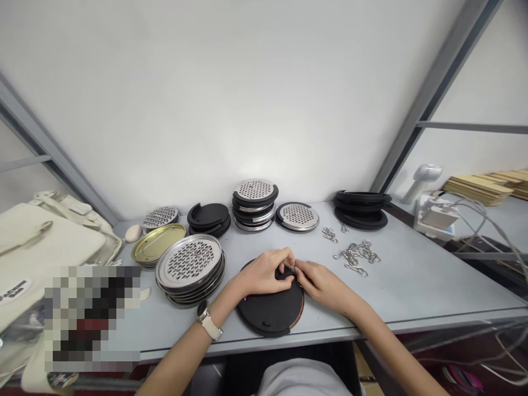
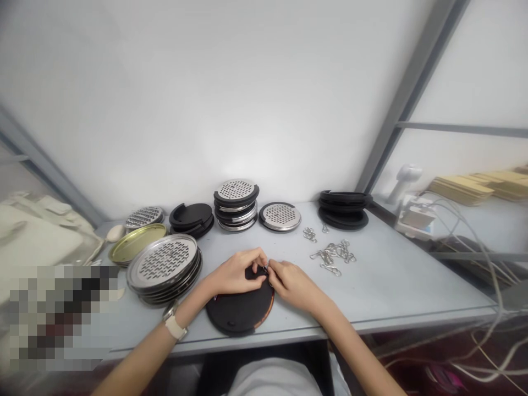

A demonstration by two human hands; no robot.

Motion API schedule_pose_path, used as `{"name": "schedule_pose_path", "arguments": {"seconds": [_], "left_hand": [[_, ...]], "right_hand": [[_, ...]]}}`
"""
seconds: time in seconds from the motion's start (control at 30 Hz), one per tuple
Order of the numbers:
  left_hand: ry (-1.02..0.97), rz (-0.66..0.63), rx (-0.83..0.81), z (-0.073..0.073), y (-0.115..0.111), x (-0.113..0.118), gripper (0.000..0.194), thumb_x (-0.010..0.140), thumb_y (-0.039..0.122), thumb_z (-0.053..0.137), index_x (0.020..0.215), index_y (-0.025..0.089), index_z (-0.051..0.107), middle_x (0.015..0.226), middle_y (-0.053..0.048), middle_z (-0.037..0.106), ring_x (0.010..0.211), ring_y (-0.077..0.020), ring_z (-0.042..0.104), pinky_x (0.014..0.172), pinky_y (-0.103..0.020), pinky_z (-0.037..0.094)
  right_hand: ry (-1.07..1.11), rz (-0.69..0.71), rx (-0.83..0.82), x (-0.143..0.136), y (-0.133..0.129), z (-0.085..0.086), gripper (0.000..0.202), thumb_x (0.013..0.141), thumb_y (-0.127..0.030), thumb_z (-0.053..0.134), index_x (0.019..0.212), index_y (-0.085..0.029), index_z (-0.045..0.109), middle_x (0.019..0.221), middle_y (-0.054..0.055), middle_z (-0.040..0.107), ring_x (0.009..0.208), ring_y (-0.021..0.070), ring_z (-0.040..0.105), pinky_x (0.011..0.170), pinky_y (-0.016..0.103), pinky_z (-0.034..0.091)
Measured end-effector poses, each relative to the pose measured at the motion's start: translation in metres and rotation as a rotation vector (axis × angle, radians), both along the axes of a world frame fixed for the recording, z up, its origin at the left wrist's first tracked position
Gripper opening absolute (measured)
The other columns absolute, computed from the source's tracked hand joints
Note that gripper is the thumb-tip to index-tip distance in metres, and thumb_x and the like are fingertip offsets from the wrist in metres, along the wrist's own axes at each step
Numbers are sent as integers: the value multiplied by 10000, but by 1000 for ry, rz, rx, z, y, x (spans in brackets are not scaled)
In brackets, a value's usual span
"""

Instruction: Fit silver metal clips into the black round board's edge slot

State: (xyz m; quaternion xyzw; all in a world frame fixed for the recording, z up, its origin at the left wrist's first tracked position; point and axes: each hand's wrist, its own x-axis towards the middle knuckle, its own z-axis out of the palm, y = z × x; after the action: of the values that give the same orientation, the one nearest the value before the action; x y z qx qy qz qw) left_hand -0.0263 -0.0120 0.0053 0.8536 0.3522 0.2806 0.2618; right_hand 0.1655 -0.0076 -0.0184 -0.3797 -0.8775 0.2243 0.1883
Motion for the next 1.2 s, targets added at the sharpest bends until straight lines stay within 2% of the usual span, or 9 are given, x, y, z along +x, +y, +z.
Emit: {"name": "schedule_pose_path", "arguments": {"seconds": [0.37,0.6,0.87,1.03,1.2], "left_hand": [[-8,-19,14,1,0,-1,251,716,130,579,931,206,474,856,28,557,710,-101,508,693,-229,421],[-5,-28,15,0,0,-1,234,723,126,576,921,203,476,847,28,556,714,-102,506,701,-228,418],[-7,-27,26,-1,1,-1,241,716,124,572,921,201,471,868,21,555,709,-102,500,701,-233,419],[-12,-27,19,-1,1,-1,246,716,129,577,926,203,471,872,24,556,708,-99,505,693,-229,421],[-15,-31,18,-2,1,-1,240,718,130,577,922,202,471,860,25,554,700,-97,508,685,-225,422]], "right_hand": [[31,-5,-33,1,-1,1,285,965,-280,291,989,-183,559,817,61,636,701,175,575,675,284,422],[35,10,-43,-1,-1,4,305,980,-312,261,928,-191,536,820,48,619,708,168,567,661,272,410],[24,39,1,1,-2,4,191,924,-196,341,947,-181,530,764,29,594,658,160,523,646,271,391],[17,29,3,1,-1,1,159,906,-177,359,900,-182,519,743,23,584,636,154,505,629,264,382],[19,20,9,1,0,-1,181,906,-176,355,933,-178,533,761,34,600,654,162,527,647,271,392]]}}
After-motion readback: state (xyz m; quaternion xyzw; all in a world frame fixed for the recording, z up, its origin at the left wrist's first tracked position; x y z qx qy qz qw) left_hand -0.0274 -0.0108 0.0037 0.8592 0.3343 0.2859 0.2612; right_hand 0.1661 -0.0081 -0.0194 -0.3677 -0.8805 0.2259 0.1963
